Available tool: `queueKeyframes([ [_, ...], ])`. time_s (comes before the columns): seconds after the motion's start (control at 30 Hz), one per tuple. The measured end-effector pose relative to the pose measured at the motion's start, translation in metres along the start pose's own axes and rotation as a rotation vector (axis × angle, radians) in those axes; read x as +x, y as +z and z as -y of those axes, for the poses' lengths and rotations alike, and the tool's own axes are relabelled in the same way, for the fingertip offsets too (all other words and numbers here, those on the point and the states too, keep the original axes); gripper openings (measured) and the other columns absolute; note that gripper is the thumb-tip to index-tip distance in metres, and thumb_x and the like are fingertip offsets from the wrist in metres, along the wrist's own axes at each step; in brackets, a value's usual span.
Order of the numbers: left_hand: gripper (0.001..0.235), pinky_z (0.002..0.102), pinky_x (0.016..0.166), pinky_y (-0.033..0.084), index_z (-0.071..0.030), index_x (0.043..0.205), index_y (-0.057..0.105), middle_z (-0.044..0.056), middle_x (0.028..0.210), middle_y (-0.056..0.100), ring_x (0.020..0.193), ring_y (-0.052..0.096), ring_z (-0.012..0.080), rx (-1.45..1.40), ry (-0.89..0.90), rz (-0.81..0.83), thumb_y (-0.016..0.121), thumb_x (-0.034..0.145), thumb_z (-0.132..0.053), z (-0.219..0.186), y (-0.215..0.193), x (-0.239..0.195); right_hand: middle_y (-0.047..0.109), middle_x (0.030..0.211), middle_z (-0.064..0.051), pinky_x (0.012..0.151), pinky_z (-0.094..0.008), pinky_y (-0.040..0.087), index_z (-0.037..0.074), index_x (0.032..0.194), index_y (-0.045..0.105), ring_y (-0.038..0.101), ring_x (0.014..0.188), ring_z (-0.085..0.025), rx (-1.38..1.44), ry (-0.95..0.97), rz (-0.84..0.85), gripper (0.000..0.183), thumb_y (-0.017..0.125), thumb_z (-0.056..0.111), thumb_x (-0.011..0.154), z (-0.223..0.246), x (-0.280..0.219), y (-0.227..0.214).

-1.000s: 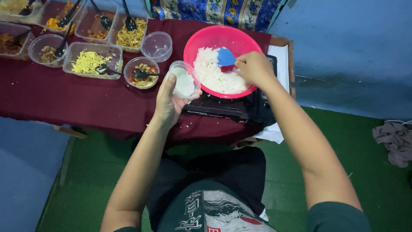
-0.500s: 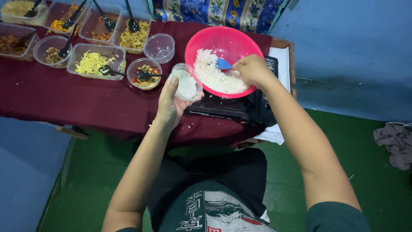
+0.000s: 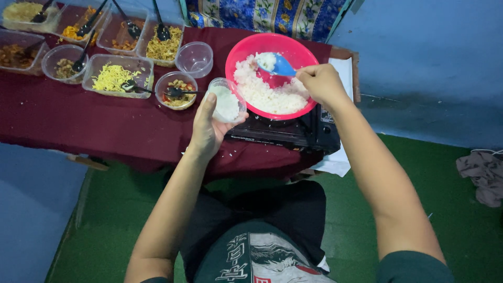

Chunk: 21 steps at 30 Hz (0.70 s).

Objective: Scoop cooked rice from a bowl into a plastic cup using a spatula

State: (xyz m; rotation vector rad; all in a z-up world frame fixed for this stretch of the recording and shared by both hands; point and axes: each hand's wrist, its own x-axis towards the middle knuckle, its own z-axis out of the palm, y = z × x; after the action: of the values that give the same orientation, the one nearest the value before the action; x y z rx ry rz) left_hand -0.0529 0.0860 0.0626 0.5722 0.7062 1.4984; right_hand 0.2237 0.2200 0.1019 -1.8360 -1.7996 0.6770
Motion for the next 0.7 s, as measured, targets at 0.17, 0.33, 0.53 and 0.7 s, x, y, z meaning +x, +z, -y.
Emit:
queueKeyframes([
  [0.17, 0.059, 0.052, 0.075, 0.069, -0.015, 0.136, 0.053, 0.023, 0.116, 0.069, 0.089, 0.075, 0.0470, -0.040, 0.000, -0.029, 0.067, 0.092, -0.052, -0.005, 0.004, 0.001, 0.078, 0.095, -0.012, 0.088, -0.051, 0.056, 0.027, 0.112, 0.082, 0.070, 0.104, -0.043, -0.172, -0.138, -0.015, 0.023, 0.067, 0.033, 0.095, 0.020, -0.020, -0.014],
  [0.33, 0.059, 0.053, 0.076, 0.069, -0.015, 0.136, 0.054, 0.024, 0.116, 0.070, 0.089, 0.075, 0.0480, -0.028, 0.009, -0.026, 0.066, 0.092, -0.053, 0.001, -0.001, 0.010, 0.078, 0.094, -0.014, 0.086, -0.056, 0.057, 0.030, 0.114, 0.082, 0.071, 0.101, -0.045, -0.349, -0.268, -0.045, 0.022, 0.066, 0.032, 0.098, 0.058, -0.048, -0.014],
  [0.53, 0.061, 0.052, 0.075, 0.069, -0.014, 0.137, 0.053, 0.024, 0.116, 0.069, 0.089, 0.075, 0.0469, -0.014, 0.004, -0.005, 0.068, 0.092, -0.052, 0.002, -0.003, 0.012, 0.074, 0.083, -0.011, 0.071, -0.056, 0.060, 0.025, 0.097, 0.082, 0.075, 0.078, -0.043, -0.602, -0.509, -0.071, 0.023, 0.060, 0.023, 0.091, 0.062, -0.056, 0.019],
  [0.7, 0.065, 0.055, 0.077, 0.068, -0.014, 0.140, 0.051, 0.024, 0.119, 0.067, 0.091, 0.075, 0.0475, -0.002, 0.025, 0.026, 0.070, 0.091, -0.052, 0.005, -0.004, 0.016, 0.073, 0.078, -0.014, 0.069, -0.056, 0.059, 0.016, 0.088, 0.078, 0.073, 0.074, -0.047, -0.570, -0.575, -0.017, 0.019, 0.059, 0.015, 0.091, 0.067, -0.070, 0.025],
])
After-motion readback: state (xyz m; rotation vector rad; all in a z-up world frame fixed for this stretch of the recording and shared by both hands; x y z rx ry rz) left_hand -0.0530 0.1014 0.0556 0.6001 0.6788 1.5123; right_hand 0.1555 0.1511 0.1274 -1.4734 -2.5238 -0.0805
